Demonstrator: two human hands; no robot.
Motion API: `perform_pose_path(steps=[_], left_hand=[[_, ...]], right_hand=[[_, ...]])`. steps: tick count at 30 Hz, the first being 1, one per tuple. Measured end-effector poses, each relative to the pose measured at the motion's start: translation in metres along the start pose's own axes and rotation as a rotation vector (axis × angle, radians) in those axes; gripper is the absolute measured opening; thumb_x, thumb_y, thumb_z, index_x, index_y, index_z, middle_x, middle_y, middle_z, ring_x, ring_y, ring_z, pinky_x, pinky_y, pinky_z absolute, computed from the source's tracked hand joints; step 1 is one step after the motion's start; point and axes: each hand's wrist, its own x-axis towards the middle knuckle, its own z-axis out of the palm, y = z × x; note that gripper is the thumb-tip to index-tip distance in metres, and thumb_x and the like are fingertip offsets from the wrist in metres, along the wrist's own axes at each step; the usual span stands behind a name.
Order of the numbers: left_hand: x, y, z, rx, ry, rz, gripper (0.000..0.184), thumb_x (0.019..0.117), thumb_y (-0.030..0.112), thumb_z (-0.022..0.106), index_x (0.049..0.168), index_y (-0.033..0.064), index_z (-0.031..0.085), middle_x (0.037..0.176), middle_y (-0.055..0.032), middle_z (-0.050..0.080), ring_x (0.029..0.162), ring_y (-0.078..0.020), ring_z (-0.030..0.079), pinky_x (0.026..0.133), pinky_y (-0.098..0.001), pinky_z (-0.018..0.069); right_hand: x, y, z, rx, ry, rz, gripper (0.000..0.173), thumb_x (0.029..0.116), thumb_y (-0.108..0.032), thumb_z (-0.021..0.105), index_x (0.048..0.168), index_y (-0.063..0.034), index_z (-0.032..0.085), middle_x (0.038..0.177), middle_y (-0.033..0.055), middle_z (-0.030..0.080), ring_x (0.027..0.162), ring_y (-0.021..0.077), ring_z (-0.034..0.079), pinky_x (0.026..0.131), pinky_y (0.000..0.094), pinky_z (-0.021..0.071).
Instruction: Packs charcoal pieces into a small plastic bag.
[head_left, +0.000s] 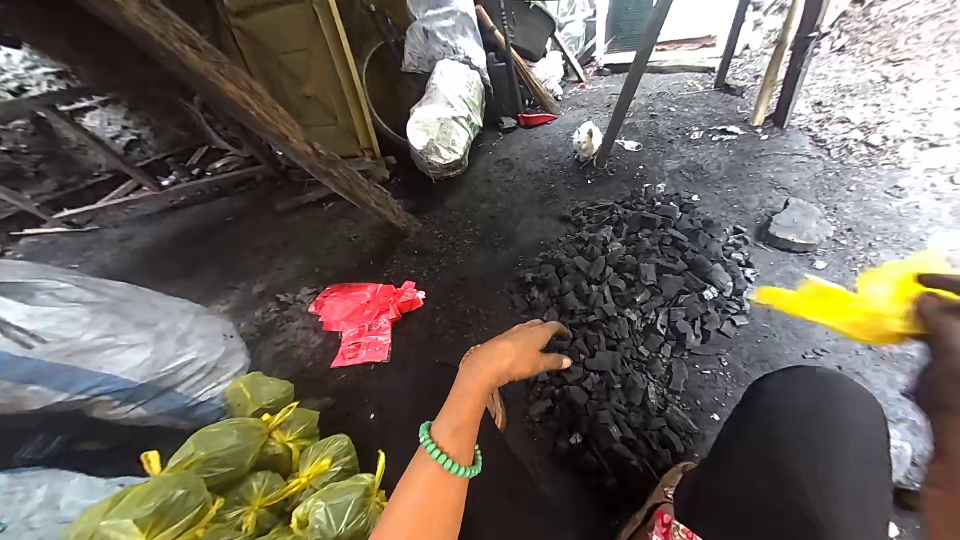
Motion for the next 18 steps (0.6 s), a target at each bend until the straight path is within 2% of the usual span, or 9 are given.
perform_pose_path(steps=[1, 2, 6, 7, 9, 12, 14, 16, 18], left_hand=[[-0.001, 0.010, 0.002, -0.065, 0.021, 0.036, 0.055, 0.0976, 0.038, 0.069, 0.145, 0.0166, 0.053, 0.141, -0.0162, 0.056, 0.119, -0.0315, 0.061, 0.101, -0.0541, 0.0486], [-0.003, 0.023, 0.003, -0.160, 0.048, 0.076, 0.062, 0.0942, 0.034, 0.074, 0.148, 0.0133, 0.051, 0.147, -0.0197, 0.051, 0.123, -0.0353, 0.059, 0.102, -0.0558, 0.0486], [-0.004, 0.045, 0.014, -0.429, 0.237, 0.257, 0.099, 0.0757, 0.031, 0.090, 0.158, 0.0157, 0.037, 0.165, -0.0159, 0.027, 0.140, -0.0339, 0.044, 0.107, -0.0551, 0.0448], [-0.003, 0.045, 0.016, -0.458, 0.238, 0.282, 0.104, 0.0738, 0.031, 0.091, 0.160, 0.0161, 0.034, 0.165, -0.0159, 0.027, 0.141, -0.0333, 0.043, 0.107, -0.0546, 0.0438], [-0.001, 0.046, 0.017, -0.487, 0.169, 0.290, 0.106, 0.0738, 0.031, 0.090, 0.160, 0.0150, 0.031, 0.157, -0.0193, 0.039, 0.137, -0.0340, 0.048, 0.107, -0.0551, 0.0446], [-0.002, 0.054, 0.018, -0.465, -0.021, 0.257, 0.093, 0.0863, 0.028, 0.081, 0.160, 0.0107, 0.028, 0.137, -0.0202, 0.060, 0.122, -0.0310, 0.062, 0.102, -0.0510, 0.0503], [-0.001, 0.056, 0.020, -0.426, 0.001, 0.239, 0.070, 0.0924, 0.019, 0.076, 0.153, 0.0063, 0.043, 0.125, -0.0210, 0.067, 0.110, -0.0308, 0.067, 0.097, -0.0503, 0.0527], [0.000, 0.053, 0.021, -0.404, 0.066, 0.270, 0.043, 0.0990, 0.008, 0.065, 0.140, -0.0002, 0.056, 0.121, -0.0216, 0.068, 0.107, -0.0289, 0.067, 0.096, -0.0483, 0.0523], [-0.002, 0.046, 0.016, -0.502, 0.100, 0.335, 0.033, 0.1017, 0.003, 0.057, 0.134, -0.0031, 0.060, 0.118, -0.0180, 0.068, 0.100, -0.0211, 0.067, 0.092, -0.0405, 0.0540]], right_hand=[[0.006, -0.024, 0.032, 0.118, -0.051, -0.047, 0.030, 0.0994, -0.010, 0.057, 0.129, -0.0023, 0.059, 0.103, -0.0078, 0.067, 0.083, -0.0064, 0.063, 0.078, 0.0178, 0.0558], [0.006, -0.043, 0.062, 0.204, -0.115, -0.075, 0.030, 0.0982, -0.009, 0.059, 0.127, -0.0028, 0.061, 0.103, -0.0094, 0.069, 0.082, -0.0070, 0.063, 0.077, 0.0175, 0.0564], [-0.028, -0.081, 0.140, 0.372, -0.287, 0.036, 0.033, 0.0956, -0.009, 0.062, 0.128, -0.0041, 0.063, 0.086, -0.0091, 0.068, 0.068, -0.0055, 0.061, 0.064, 0.0137, 0.0540], [-0.037, -0.085, 0.148, 0.403, -0.308, 0.078, 0.034, 0.0958, -0.009, 0.062, 0.129, -0.0049, 0.062, 0.086, -0.0095, 0.069, 0.069, -0.0053, 0.062, 0.065, 0.0134, 0.0544], [-0.052, -0.090, 0.162, 0.455, -0.301, 0.154, 0.035, 0.0952, -0.009, 0.062, 0.130, -0.0049, 0.061, 0.088, -0.0099, 0.072, 0.071, -0.0051, 0.065, 0.067, 0.0135, 0.0568], [-0.067, -0.098, 0.172, 0.468, -0.315, 0.217, 0.039, 0.0955, -0.009, 0.062, 0.134, -0.0053, 0.057, 0.086, -0.0102, 0.071, 0.072, -0.0059, 0.065, 0.067, 0.0126, 0.0554], [-0.071, -0.096, 0.174, 0.546, -0.338, 0.216, 0.044, 0.0983, -0.014, 0.060, 0.141, -0.0080, 0.052, 0.088, -0.0103, 0.071, 0.073, -0.0026, 0.066, 0.068, 0.0157, 0.0576], [-0.073, -0.086, 0.171, 0.658, -0.292, 0.265, 0.047, 0.1019, -0.024, 0.057, 0.146, -0.0119, 0.045, 0.092, -0.0065, 0.073, 0.073, 0.0062, 0.071, 0.068, 0.0243, 0.0631], [-0.074, -0.070, 0.167, 0.632, -0.165, 0.355, 0.041, 0.1049, -0.023, 0.048, 0.144, -0.0086, 0.044, 0.095, -0.0051, 0.071, 0.079, 0.0077, 0.072, 0.075, 0.0274, 0.0632]])
